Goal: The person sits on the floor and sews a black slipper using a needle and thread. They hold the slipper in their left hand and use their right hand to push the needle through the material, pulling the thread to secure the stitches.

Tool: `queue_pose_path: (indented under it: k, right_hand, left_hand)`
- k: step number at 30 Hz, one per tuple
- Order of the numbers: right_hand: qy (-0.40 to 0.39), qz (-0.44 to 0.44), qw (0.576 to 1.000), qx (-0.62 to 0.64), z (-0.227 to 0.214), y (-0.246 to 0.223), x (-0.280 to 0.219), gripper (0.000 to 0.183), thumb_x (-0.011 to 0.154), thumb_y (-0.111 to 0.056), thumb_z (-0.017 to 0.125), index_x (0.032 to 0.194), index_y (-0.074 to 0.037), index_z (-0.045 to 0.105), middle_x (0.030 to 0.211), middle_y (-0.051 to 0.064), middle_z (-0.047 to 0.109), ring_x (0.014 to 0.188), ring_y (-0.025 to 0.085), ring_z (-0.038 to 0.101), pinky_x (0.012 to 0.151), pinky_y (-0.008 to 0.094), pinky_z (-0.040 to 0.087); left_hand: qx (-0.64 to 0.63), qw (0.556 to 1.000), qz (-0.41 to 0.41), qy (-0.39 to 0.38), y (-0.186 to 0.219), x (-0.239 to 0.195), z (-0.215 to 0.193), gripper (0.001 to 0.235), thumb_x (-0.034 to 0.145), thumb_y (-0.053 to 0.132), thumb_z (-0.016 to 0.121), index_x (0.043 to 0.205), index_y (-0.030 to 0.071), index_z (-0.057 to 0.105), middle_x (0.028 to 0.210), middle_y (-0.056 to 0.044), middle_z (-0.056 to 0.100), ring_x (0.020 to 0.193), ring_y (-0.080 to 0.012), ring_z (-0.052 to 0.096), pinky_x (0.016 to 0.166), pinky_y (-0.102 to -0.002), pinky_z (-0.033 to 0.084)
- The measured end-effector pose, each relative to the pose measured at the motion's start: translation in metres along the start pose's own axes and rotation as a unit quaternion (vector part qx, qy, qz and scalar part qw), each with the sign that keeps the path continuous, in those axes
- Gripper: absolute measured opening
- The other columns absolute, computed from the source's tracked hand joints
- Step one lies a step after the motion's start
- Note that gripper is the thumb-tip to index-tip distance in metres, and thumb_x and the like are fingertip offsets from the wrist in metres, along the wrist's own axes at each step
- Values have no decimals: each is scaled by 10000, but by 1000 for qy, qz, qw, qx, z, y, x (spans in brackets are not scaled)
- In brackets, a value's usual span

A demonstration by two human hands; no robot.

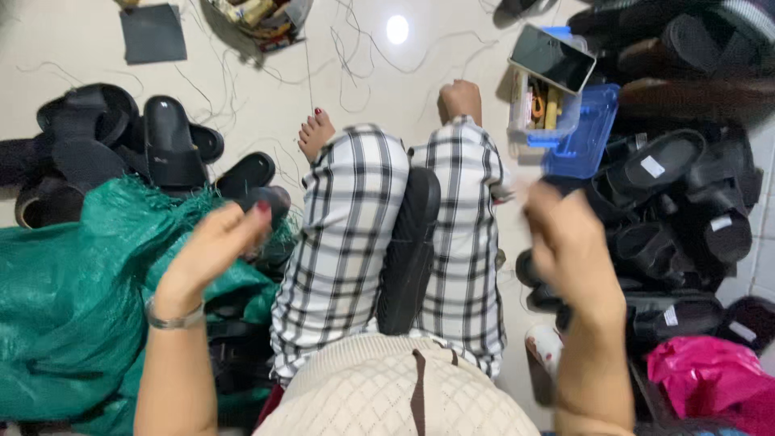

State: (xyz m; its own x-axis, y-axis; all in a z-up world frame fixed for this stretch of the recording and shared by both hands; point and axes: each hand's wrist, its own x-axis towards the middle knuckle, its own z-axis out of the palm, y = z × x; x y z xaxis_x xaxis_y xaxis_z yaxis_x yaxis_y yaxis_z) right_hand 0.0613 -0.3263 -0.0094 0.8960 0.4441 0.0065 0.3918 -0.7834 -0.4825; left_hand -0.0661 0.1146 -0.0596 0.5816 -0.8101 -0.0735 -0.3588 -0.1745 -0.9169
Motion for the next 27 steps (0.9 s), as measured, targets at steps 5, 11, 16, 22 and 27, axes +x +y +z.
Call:
queue_pose_path:
  k: [5,11,16,22,27]
  right_hand:
    - [-110,-222,968,-31,6,-24,-18,482,1037,-194,560,1507,-266,478,670,22,292,515,225,338,475,390,347]
    - [-109,-229,965,-73,7,-29,-9,512,1006,-161,581,1488,-315,502,694,21,376,528,227,431,456,389,402]
    - [-118,-238,962,-67,5,-28,-6,511,999,-172,578,1486,-308,507,692,36,390,534,248,447,463,411,388]
    - [-110,-224,959,-131,-4,-46,-10,601,932,-145,617,1488,-341,502,659,18,377,499,225,428,415,402,415]
    - [-125,-209,950,-196,-11,-63,-10,669,829,-170,637,1476,-300,529,617,6,403,469,219,462,369,407,431]
  left_hand:
    - [-690,549,-452,-138,-81,78,-12,704,833,342,755,1414,51,483,1448,-318,425,1329,-498,422,1093,-529,345]
    - [-764,596,-243,-39,-60,129,-30,1183,748,698,847,1611,167,238,1691,-183,107,1563,-439,36,1250,-634,97]
    - [-731,635,-248,39,-49,139,-24,1050,743,692,859,1529,142,431,1637,-158,304,1532,-464,82,1220,-716,126]
    - [-711,650,-257,78,-46,142,-22,948,778,718,781,1469,125,515,1569,-121,452,1501,-470,118,1178,-753,167]
    - [-685,663,-268,140,-47,150,-16,894,839,755,597,1365,34,633,1395,-142,651,1440,-484,284,1165,-687,197]
